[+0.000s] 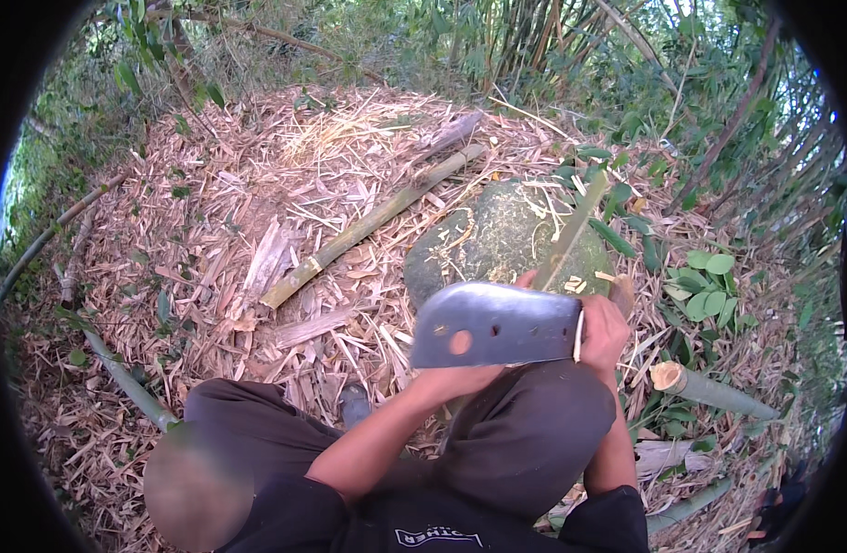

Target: The person sits on the ground in a bamboo grove and uses a large machete to split a bamboo stalk. They hold the stalk against a mossy rock and repeatedly strike it with the machete to split it into thin strips.

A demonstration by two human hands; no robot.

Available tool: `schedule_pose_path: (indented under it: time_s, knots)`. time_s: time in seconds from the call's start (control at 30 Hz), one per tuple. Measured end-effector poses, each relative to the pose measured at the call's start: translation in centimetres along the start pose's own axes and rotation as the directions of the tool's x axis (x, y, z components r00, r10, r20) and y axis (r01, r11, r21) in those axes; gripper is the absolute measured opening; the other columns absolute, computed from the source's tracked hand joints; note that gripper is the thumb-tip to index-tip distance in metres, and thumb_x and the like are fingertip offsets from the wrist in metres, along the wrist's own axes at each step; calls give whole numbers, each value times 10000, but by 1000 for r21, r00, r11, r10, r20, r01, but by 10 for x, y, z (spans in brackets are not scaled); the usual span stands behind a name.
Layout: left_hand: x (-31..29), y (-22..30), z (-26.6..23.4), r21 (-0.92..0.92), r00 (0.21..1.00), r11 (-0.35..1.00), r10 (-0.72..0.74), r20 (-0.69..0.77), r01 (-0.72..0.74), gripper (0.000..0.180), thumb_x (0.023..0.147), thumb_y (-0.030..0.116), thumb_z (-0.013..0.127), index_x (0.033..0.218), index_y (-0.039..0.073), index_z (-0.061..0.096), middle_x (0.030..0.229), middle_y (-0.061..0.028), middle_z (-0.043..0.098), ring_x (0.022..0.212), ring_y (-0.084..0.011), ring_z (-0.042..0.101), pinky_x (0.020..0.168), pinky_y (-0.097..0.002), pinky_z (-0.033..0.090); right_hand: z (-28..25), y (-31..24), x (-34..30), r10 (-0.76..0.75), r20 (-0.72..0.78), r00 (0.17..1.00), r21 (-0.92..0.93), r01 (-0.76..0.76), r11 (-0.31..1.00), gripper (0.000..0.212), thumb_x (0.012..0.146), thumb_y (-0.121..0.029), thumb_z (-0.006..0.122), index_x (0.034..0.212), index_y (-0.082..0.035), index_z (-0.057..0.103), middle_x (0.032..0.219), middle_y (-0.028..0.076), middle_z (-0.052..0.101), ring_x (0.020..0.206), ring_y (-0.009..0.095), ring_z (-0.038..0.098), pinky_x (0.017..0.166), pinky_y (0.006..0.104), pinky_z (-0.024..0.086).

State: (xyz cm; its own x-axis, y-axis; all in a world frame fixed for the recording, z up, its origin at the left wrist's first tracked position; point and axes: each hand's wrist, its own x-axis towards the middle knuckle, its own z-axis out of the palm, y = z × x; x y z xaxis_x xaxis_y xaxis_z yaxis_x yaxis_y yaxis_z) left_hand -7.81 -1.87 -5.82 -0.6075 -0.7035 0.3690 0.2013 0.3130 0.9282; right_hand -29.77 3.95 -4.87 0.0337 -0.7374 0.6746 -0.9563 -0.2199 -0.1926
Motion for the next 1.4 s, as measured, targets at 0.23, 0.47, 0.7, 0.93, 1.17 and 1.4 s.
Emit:
schedule_pose_path:
  time_s: [0.23,0.47,0.7,0.93,1.17,1.4]
  knots:
    - [-3,-1,3,-178,988,972,-150,37,154,875,869,128,687,1601,62,212,917,-57,586,823,-143,553,800,-279,467,-7,4,14,-93,164,982,52,86,995,153,709,-125,626,774,10,592,693,156,599,637,349,629,598,417,493]
    - [-40,-8,-6,-656,952,697,-279,122,288,772,961,155,606,1604,76,186,1212,-69,599,992,-107,590,906,-226,474,-10,-3,17,-122,184,975,64,112,992,128,703,-121,591,737,-2,559,668,152,574,624,351,613,588,415,486]
    - [-74,6,-28,-847,936,431,-294,195,312,714,1022,99,529,1605,77,117,1494,-109,436,1212,-130,557,1030,-235,466,-4,-11,30,-237,83,968,51,233,971,140,630,-114,590,690,-4,529,639,137,517,583,333,557,577,406,469]
    - [-116,33,-21,-613,790,558,-583,191,560,559,1015,127,505,1548,78,343,1326,-208,603,1132,-285,656,985,-321,495,-17,-14,15,62,15,998,49,-63,997,125,714,-73,653,745,32,593,606,112,556,537,246,544,590,359,468]
    - [-204,55,-35,64,731,733,-660,-173,677,505,930,118,627,1397,-7,479,1075,-211,692,916,-277,714,836,-367,537,-27,48,-129,856,194,479,-60,-865,498,276,799,-229,722,880,28,662,631,124,556,631,198,594,638,370,483]
    - [-63,62,-133,-94,760,814,-571,-312,573,372,976,194,613,1274,17,476,687,-33,594,569,-107,565,541,-295,460,-60,2,14,412,19,911,-44,-411,911,177,865,-140,658,828,30,628,604,77,546,544,139,470,544,331,408]
